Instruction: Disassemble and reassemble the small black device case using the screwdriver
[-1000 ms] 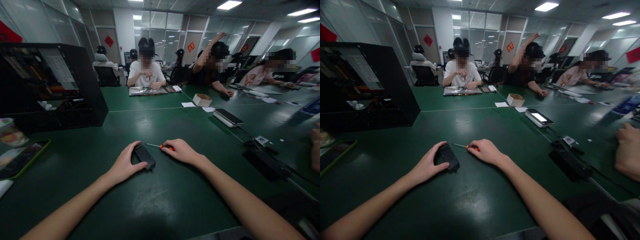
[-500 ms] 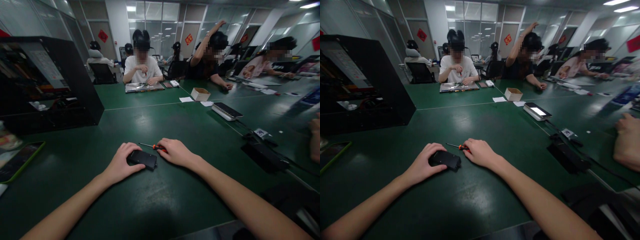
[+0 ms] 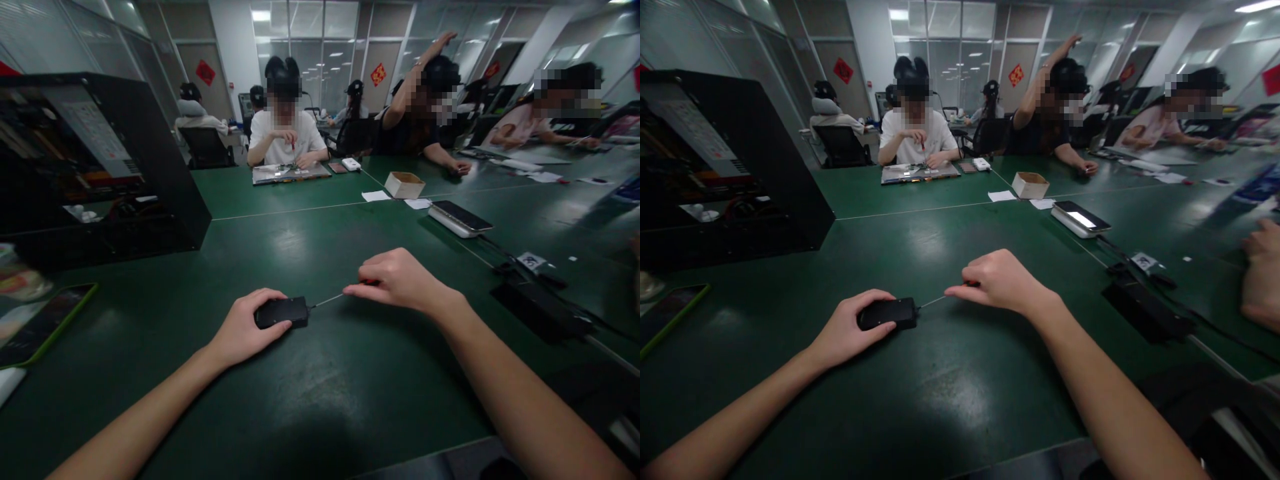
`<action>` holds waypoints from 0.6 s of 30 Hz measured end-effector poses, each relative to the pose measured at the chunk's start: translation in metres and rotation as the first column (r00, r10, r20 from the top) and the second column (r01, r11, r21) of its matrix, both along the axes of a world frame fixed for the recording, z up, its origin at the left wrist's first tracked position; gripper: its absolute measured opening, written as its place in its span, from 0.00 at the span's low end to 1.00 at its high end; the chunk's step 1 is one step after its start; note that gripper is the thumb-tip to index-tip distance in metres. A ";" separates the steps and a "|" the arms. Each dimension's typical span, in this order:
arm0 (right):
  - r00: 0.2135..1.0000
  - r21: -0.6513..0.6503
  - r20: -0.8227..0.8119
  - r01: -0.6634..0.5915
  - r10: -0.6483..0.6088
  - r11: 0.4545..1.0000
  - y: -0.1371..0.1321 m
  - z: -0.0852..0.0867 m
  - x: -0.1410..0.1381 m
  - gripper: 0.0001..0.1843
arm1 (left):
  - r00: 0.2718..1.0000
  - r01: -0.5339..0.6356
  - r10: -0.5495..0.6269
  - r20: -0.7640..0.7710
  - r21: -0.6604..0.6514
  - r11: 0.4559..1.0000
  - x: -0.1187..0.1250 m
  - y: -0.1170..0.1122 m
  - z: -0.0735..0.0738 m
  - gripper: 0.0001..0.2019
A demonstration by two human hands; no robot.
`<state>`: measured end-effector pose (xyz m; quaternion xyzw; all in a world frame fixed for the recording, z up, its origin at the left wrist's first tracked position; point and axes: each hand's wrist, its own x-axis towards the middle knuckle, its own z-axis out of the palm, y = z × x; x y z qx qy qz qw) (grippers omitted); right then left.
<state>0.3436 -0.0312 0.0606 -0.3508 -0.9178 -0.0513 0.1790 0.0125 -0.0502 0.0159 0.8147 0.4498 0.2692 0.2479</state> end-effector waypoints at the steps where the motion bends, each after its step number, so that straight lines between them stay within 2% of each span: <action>1: 1.000 0.018 -0.007 0.000 0.000 1.000 -0.001 0.000 -0.001 0.32 | 1.000 0.001 -0.001 0.002 0.005 1.000 0.000 -0.001 0.000 0.17; 10: 1.000 -0.029 -0.016 0.012 -0.013 1.000 -0.001 -0.009 -0.014 0.32 | 1.000 0.006 -0.004 0.025 -0.046 0.999 -0.001 0.002 0.001 0.19; 15: 0.997 -0.146 0.031 0.079 -0.075 0.986 0.003 -0.017 -0.021 0.31 | 0.999 -0.032 0.033 0.016 -0.053 0.998 -0.002 0.004 -0.003 0.21; 18: 0.996 -0.273 0.015 0.092 -0.092 0.958 0.002 -0.023 -0.033 0.29 | 1.000 -0.022 0.023 0.018 -0.044 0.999 -0.002 0.004 -0.004 0.20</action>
